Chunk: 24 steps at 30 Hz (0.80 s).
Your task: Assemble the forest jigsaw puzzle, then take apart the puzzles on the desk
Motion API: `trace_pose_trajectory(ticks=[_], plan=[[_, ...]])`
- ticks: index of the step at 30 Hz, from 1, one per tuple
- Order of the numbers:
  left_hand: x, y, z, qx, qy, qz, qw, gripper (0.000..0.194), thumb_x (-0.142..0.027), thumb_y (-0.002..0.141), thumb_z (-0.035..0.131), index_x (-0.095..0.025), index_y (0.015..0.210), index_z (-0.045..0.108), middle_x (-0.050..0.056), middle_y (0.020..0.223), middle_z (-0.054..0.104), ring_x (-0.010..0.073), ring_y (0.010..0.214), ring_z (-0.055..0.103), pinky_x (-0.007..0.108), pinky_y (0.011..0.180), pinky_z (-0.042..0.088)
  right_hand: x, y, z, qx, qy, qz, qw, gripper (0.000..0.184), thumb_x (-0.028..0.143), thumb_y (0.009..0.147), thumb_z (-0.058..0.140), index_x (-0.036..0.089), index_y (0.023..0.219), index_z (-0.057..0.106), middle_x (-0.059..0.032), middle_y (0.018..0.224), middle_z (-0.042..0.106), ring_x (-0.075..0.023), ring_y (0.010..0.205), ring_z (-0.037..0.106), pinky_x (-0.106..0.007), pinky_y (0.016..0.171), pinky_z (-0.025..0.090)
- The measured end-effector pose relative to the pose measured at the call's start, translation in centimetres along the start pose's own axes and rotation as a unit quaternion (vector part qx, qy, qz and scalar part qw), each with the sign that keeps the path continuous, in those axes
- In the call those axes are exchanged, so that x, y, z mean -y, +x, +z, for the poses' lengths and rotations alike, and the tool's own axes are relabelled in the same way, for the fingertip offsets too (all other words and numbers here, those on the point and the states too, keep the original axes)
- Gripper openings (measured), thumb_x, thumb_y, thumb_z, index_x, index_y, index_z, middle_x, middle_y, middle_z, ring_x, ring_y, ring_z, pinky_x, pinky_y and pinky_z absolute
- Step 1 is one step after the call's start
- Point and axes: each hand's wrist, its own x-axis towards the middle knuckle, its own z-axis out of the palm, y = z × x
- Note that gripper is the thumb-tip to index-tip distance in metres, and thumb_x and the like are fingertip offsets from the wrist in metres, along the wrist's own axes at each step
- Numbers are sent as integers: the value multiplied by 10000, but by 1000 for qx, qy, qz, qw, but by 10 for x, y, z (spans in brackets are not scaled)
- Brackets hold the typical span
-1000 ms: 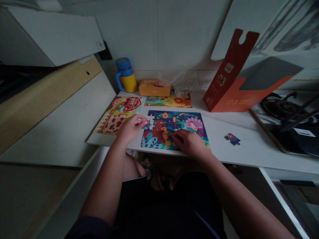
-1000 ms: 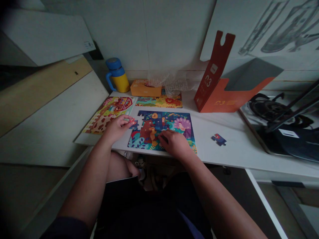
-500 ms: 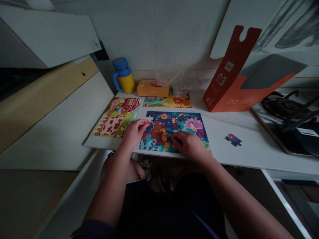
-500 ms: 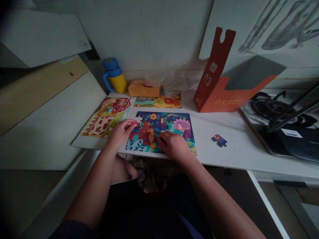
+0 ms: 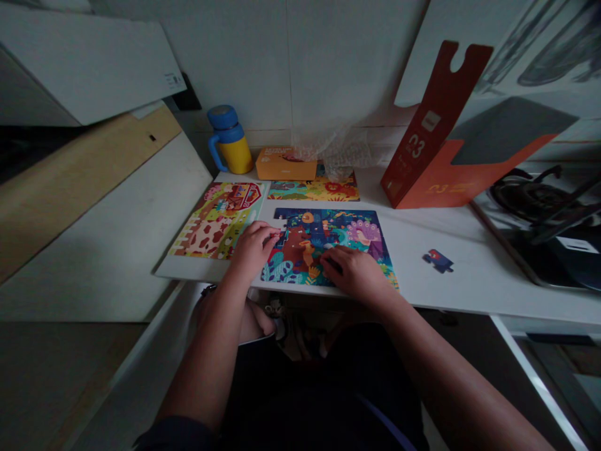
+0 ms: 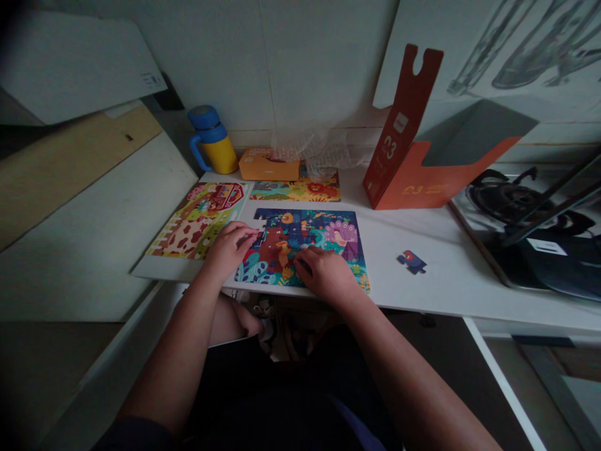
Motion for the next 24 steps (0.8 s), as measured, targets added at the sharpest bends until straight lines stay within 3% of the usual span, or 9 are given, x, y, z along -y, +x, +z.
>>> trace_pose_trajectory(ticks=[5,24], plan=[[-2,0,1,1,6,11,1000,113,-248,1000,649,-249,1030,758,51,1082,675,224,1036,660,383,990,537,4,-2,0,2,-21,-18,1000,214,294,1066,522,218,1060,721,-54,1025,752,-192,861,706,-289,727,445],[-11,-1,-3,4,23,25,999,92,-319,981,700,-239,1017,730,57,1072,697,236,1021,675,388,944,539,5,-5,1,1,-42,-19,999,226,318,1073,505,222,1056,709,-55,998,744,-187,838,687,-293,717,427]])
